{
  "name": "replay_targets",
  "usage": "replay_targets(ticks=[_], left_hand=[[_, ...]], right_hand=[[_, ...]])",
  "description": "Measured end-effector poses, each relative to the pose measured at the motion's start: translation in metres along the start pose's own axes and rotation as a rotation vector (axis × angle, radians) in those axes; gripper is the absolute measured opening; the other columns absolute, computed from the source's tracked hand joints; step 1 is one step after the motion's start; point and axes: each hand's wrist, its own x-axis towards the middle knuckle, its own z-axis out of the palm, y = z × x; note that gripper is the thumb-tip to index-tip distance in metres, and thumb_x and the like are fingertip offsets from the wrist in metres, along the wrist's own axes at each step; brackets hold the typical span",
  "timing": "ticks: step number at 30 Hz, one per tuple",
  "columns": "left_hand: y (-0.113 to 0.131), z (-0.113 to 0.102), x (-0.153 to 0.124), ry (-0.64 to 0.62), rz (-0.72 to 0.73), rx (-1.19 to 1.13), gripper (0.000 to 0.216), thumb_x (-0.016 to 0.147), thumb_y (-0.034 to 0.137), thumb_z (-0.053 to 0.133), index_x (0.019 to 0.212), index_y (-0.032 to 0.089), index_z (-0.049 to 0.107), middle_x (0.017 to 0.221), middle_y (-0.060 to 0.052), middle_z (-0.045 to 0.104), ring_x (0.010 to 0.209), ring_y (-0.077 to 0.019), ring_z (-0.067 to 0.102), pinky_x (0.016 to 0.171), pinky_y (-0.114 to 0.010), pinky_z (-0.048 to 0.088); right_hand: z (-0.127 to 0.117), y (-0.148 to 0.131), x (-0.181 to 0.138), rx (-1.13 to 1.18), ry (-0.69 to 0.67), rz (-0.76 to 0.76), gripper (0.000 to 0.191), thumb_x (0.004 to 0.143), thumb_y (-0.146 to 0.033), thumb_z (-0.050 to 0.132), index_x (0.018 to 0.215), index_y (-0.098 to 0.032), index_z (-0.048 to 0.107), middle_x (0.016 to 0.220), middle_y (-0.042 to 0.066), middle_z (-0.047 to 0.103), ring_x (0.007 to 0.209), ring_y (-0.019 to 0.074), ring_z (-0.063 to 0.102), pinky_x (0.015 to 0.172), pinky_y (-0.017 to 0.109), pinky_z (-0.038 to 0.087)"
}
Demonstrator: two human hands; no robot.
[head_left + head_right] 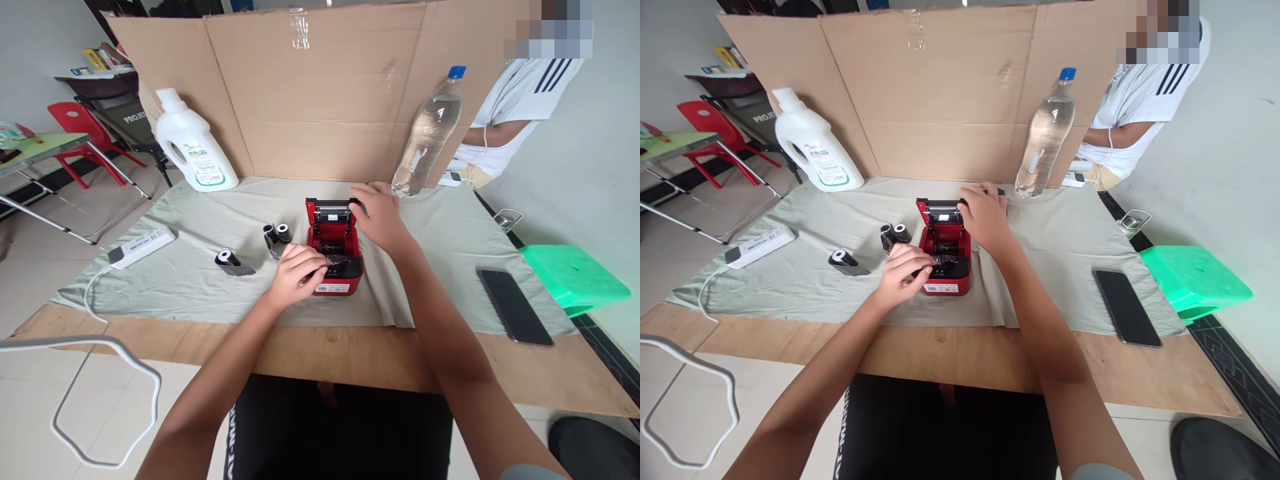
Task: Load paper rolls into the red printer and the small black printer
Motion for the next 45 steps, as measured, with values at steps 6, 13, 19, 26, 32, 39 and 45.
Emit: replay_targets(ticks=[6, 13, 19, 26, 32, 39, 45], left_hand=[[-0.003, 0.001, -0.002, 0.055, 0.026, 0.033, 0.011, 0.097, 0.018, 0.062, 0.102, 0.022, 0.072, 0.095, -0.003, 0.078, 0.090, -0.0181, 0.069, 0.082, -0.036, 0.048], [-0.008, 0.004, -0.004, 0.149, -0.178, -0.045, 0.022, 0.102, 0.033, 0.057, 0.096, 0.024, 0.076, 0.106, -0.007, 0.075, 0.100, -0.0207, 0.065, 0.091, -0.041, 0.051], [-0.024, 0.009, -0.007, 0.161, -0.532, -0.250, 0.030, 0.100, 0.043, 0.056, 0.115, 0.025, 0.074, 0.130, -0.010, 0.065, 0.127, -0.0257, 0.058, 0.110, -0.046, 0.048], [-0.036, 0.023, -0.007, 0.101, -0.931, -0.760, 0.059, 0.082, 0.025, 0.062, 0.140, 0.027, 0.058, 0.153, -0.006, 0.054, 0.148, -0.0293, 0.045, 0.120, -0.046, 0.042], [-0.021, 0.026, -0.004, 0.226, -1.063, -0.828, 0.059, 0.080, 0.024, 0.063, 0.139, 0.024, 0.059, 0.153, -0.006, 0.058, 0.150, -0.0276, 0.046, 0.127, -0.044, 0.034], [-0.004, 0.024, -0.003, 0.189, -1.247, -0.836, 0.045, 0.084, 0.032, 0.063, 0.128, 0.025, 0.071, 0.150, -0.003, 0.063, 0.149, -0.0284, 0.048, 0.128, -0.045, 0.034], [-0.084, 0.036, 0.069, 0.227, -1.166, -0.943, 0.040, 0.078, 0.022, 0.058, 0.115, 0.020, 0.072, 0.111, -0.003, 0.080, 0.112, -0.0250, 0.072, 0.107, -0.038, 0.053]], right_hand=[[-0.005, 0.008, 0.000, 0.142, -0.299, -0.102, 0.021, 0.090, -0.021, 0.057, 0.093, -0.018, 0.078, 0.100, 0.007, 0.077, 0.093, 0.0230, 0.066, 0.087, 0.036, 0.045], [-0.019, -0.011, -0.020, -0.137, -0.634, -0.112, 0.042, 0.076, 0.000, 0.050, 0.086, -0.025, 0.083, 0.106, 0.003, 0.076, 0.096, 0.0230, 0.065, 0.097, 0.045, 0.033], [-0.017, 0.000, -0.024, -0.151, -0.621, -0.132, 0.037, 0.081, -0.008, 0.051, 0.085, -0.027, 0.083, 0.115, 0.004, 0.072, 0.101, 0.0261, 0.064, 0.095, 0.046, 0.038], [-0.008, 0.007, -0.026, -0.110, -0.560, -0.116, 0.039, 0.081, -0.007, 0.052, 0.088, -0.028, 0.083, 0.120, 0.004, 0.071, 0.097, 0.0239, 0.067, 0.096, 0.047, 0.046], [0.018, 0.019, -0.078, 0.182, -0.216, 0.009, 0.035, 0.090, -0.022, 0.053, 0.109, -0.025, 0.082, 0.135, 0.011, 0.063, 0.113, 0.0285, 0.066, 0.096, 0.046, 0.055], [0.054, 0.017, -0.147, 0.419, -0.127, 0.100, 0.080, 0.086, -0.046, 0.074, 0.157, -0.024, 0.045, 0.141, 0.017, 0.064, 0.124, 0.0365, 0.064, 0.101, 0.055, 0.055], [0.072, 0.038, -0.035, 0.346, -0.054, 0.085, 0.062, 0.082, -0.042, 0.073, 0.139, -0.020, 0.061, 0.125, 0.013, 0.074, 0.102, 0.0306, 0.071, 0.083, 0.043, 0.060]])
